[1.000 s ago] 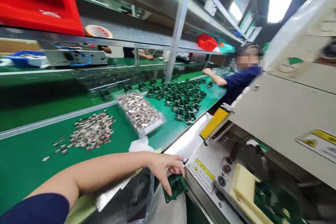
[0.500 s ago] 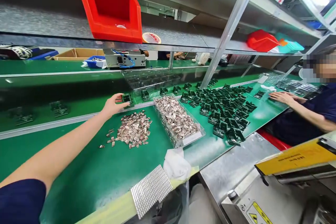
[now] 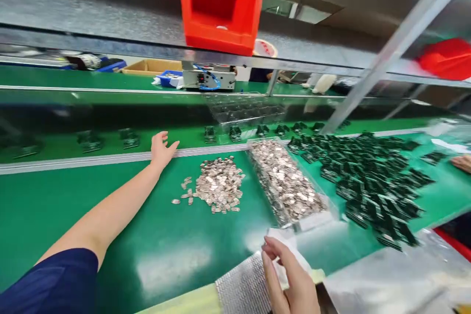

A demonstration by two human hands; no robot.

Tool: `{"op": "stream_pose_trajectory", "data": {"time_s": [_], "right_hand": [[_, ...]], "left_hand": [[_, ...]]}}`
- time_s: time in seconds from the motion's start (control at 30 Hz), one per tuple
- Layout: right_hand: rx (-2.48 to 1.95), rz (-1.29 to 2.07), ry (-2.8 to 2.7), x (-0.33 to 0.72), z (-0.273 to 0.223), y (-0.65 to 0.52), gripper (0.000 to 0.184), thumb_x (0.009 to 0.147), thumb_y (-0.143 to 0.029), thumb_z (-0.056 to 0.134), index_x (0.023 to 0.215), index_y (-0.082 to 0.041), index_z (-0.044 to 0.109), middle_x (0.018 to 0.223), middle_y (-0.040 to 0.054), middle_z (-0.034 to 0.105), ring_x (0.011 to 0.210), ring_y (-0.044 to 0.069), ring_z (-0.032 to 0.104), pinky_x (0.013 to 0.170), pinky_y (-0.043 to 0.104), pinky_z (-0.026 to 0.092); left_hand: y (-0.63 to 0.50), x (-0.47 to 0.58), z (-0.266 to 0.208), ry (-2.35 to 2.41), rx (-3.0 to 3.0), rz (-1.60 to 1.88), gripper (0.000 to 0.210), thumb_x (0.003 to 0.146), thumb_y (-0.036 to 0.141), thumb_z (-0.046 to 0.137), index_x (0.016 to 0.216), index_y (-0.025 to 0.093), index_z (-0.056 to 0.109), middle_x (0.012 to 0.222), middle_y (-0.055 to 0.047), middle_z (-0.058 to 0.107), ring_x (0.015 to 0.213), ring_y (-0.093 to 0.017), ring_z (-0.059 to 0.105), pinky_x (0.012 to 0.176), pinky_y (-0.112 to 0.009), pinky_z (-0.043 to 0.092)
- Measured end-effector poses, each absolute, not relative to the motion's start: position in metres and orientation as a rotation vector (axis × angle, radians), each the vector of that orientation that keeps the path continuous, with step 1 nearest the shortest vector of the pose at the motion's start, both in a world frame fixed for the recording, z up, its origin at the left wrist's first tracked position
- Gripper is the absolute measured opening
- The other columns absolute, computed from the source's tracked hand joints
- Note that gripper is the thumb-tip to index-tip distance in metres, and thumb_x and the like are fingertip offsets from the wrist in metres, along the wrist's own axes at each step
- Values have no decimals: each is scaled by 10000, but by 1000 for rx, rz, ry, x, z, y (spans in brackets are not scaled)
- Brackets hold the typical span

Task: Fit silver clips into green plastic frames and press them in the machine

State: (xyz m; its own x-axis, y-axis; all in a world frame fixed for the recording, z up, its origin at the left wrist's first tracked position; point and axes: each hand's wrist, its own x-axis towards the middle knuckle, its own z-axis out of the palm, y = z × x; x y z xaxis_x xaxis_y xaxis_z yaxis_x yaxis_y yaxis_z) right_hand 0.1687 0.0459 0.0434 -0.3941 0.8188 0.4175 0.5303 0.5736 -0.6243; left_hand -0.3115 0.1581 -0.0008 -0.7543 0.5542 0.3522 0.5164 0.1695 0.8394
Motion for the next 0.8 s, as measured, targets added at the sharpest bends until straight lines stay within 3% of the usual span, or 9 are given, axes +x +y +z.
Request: {"op": "stream_pose_trajectory", "data": {"time_s": [0.1, 0.2, 0.37, 0.53, 0.7, 0.8], "right_hand": [[-1035, 556, -2227, 122, 33, 90, 330, 927, -396, 523, 1193, -229, 624, 893, 84, 683, 653, 222, 673, 412, 278, 522], [-1055, 443, -2394, 90, 24, 118, 385, 928, -400, 460, 1223, -207, 614, 943, 97, 639, 636, 224, 655, 537, 362, 568], [-1148, 364, -2547, 84, 14, 128, 366, 933, -352, 406, 1162, -206, 651, 1036, 111, 586, 746, 231, 661, 670, 384, 567], [-1137, 393, -2549, 90, 8, 131, 378, 942, -399, 402, 1168, -220, 646, 1076, 108, 565, 784, 229, 662, 702, 376, 563], [-1032, 375, -2514, 96, -6, 145, 418, 929, -503, 413, 1110, -242, 684, 1041, 97, 593, 649, 186, 651, 610, 329, 569], [-958, 318, -2460, 97, -14, 155, 448, 898, -592, 453, 1027, -258, 722, 994, 84, 629, 621, 179, 658, 535, 289, 562]], "left_hand": [[103, -362, 2, 2629, 948, 1684, 614, 755, 194, 727, 1275, 141, 406, 1371, -153, 396, 1282, -245, 455, 1092, -358, 382], [75, -398, 8, 2736, 849, 1637, 696, 693, 198, 782, 1260, 123, 384, 1346, -139, 397, 1280, -269, 434, 1117, -407, 339], [78, -423, 6, 2802, 723, 1584, 700, 649, 224, 817, 1197, 99, 400, 1274, -131, 451, 1150, -260, 524, 1047, -426, 401], [80, -434, 10, 2931, 785, 1504, 805, 728, 281, 760, 1370, 121, 301, 1470, -191, 304, 1385, -341, 316, 1135, -461, 285], [87, -432, 17, 2932, 888, 1334, 487, 799, 288, 681, 1243, 156, 529, 1190, -152, 618, 1207, -333, 531, 1034, -449, 403], [94, -420, 14, 2918, 946, 1299, 587, 749, 375, 738, 1258, 169, 529, 1189, -153, 626, 1228, -333, 516, 1039, -440, 396]]}}
